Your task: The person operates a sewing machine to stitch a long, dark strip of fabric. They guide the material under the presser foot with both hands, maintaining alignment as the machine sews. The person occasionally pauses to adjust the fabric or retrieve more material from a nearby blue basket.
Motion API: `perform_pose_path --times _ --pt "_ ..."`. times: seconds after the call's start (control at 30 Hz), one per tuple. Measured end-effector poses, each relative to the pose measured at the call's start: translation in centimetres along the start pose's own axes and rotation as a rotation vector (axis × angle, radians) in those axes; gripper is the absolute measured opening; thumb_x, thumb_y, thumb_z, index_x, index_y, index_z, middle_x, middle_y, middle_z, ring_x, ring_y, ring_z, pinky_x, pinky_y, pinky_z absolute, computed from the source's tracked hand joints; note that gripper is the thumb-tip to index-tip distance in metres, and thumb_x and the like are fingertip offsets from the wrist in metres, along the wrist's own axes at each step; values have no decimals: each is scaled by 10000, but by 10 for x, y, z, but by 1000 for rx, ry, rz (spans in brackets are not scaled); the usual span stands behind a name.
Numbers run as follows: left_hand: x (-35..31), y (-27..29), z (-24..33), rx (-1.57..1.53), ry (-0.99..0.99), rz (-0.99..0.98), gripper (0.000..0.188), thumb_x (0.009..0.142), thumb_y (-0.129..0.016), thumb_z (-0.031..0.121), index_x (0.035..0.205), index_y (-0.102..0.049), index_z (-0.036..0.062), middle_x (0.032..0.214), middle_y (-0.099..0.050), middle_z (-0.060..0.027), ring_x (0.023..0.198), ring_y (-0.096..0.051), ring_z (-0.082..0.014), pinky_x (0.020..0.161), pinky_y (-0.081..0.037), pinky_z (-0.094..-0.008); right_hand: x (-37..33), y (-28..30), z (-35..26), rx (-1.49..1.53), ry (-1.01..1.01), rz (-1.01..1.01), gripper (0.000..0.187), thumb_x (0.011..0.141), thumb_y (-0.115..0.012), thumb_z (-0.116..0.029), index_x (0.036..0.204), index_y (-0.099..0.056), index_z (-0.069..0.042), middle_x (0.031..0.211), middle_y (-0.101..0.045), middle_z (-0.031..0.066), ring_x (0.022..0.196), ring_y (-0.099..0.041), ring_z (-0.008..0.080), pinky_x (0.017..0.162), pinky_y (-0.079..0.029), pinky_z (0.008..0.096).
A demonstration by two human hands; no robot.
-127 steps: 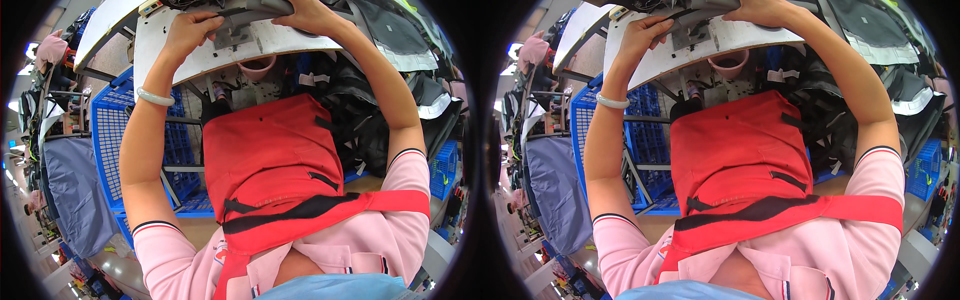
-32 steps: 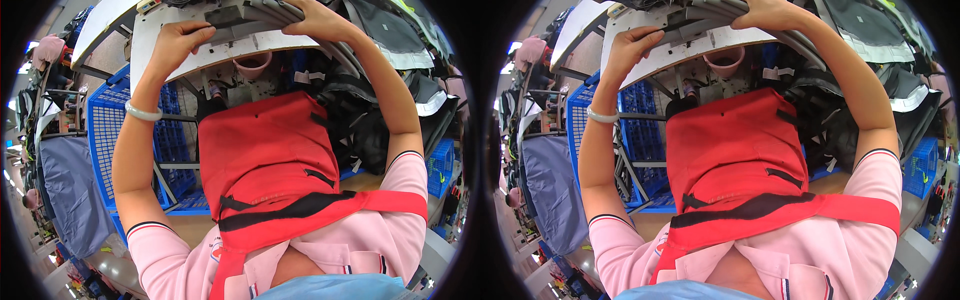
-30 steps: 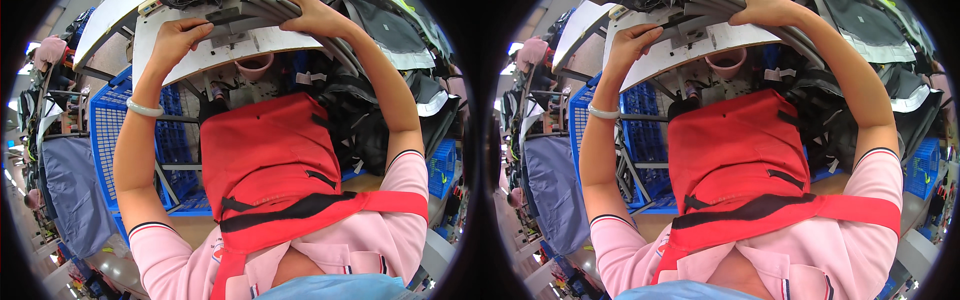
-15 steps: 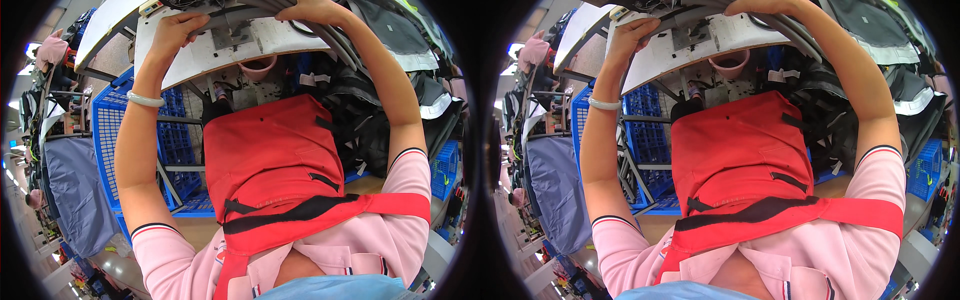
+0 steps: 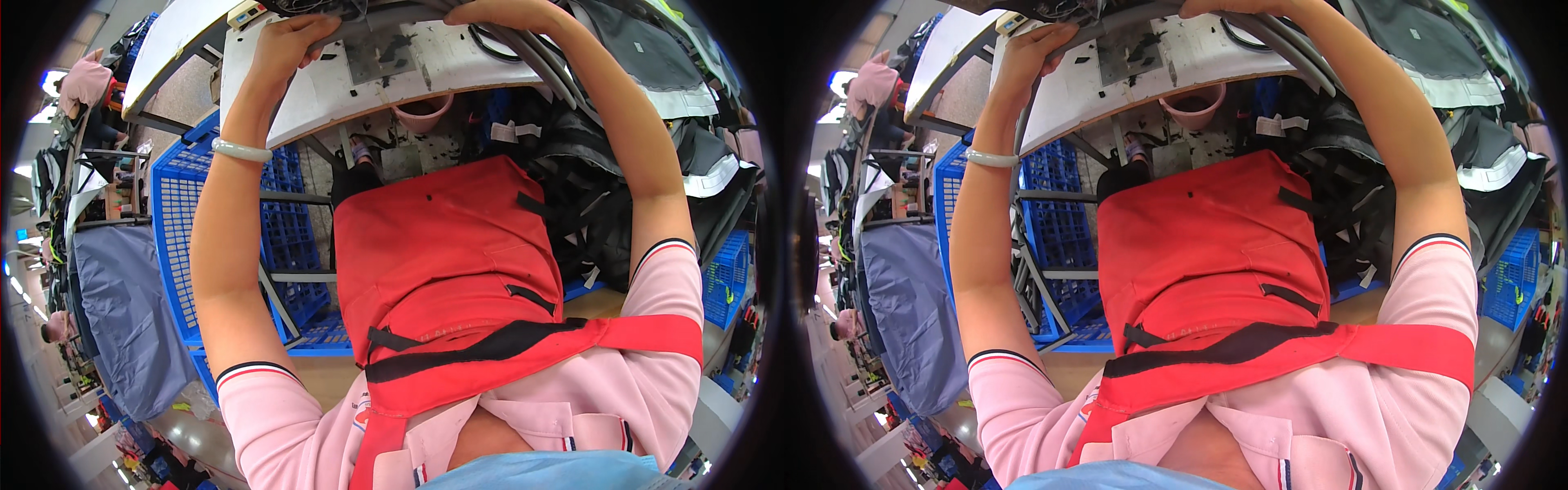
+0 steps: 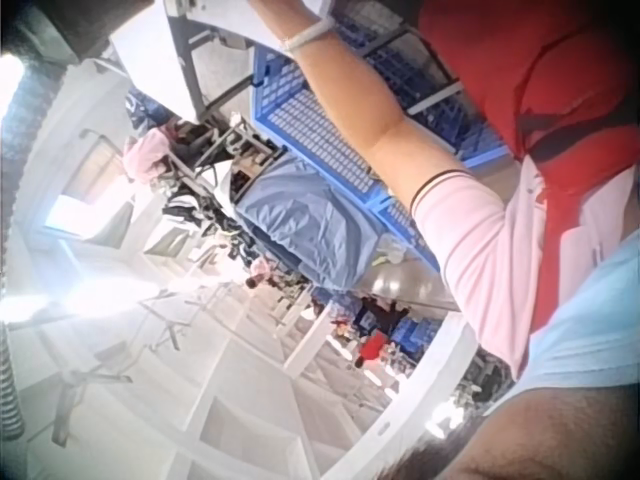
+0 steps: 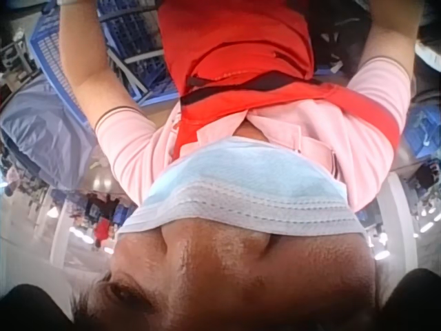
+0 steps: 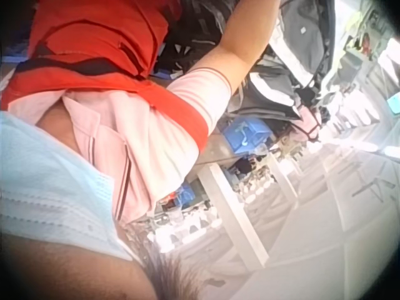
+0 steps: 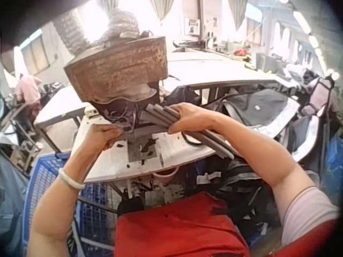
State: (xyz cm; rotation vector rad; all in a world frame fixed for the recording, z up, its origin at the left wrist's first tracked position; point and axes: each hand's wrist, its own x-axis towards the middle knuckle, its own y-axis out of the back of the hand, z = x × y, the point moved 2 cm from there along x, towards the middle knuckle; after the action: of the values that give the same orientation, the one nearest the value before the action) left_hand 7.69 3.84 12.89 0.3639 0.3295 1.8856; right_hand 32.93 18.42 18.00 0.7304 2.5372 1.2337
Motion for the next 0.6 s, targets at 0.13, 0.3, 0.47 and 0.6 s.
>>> perform_pose_path --times 0.13,0.3,0.47,0.6 --pt "8 2 -10 -36 5 3 286 891 -696 248 1074 -737 33 665 -526 36 583 -409 -43 527 -298 -214 11 -5 10 -32 0 29 540 715 -782 -272 1149 -634 14 973 -691 151 917 -627 226 853 -473 350" --pt "27 4 -16 -69 7 -4 284 866 -730 250 1047 -749 30 652 -555 20 560 -436 -51 515 -326 -211 25 -4 21 23 -51 19 503 720 -785 -272 1115 -635 1 944 -684 124 886 -612 203 830 -472 338" --pt "4 1 -7 -57 32 -25 285 920 -664 256 1105 -728 49 663 -482 47 595 -384 -49 538 -279 -208 1 2 12 28 33 56 471 724 -782 -268 1089 -638 -7 889 -670 98 831 -599 184 793 -473 332" --pt "13 10 -8 -48 -24 -81 281 885 -720 270 1047 -750 42 655 -542 28 568 -425 -45 519 -306 -217 4 3 1 44 -60 -5 451 733 -773 -277 1073 -638 -12 871 -663 88 814 -592 181 771 -469 329"
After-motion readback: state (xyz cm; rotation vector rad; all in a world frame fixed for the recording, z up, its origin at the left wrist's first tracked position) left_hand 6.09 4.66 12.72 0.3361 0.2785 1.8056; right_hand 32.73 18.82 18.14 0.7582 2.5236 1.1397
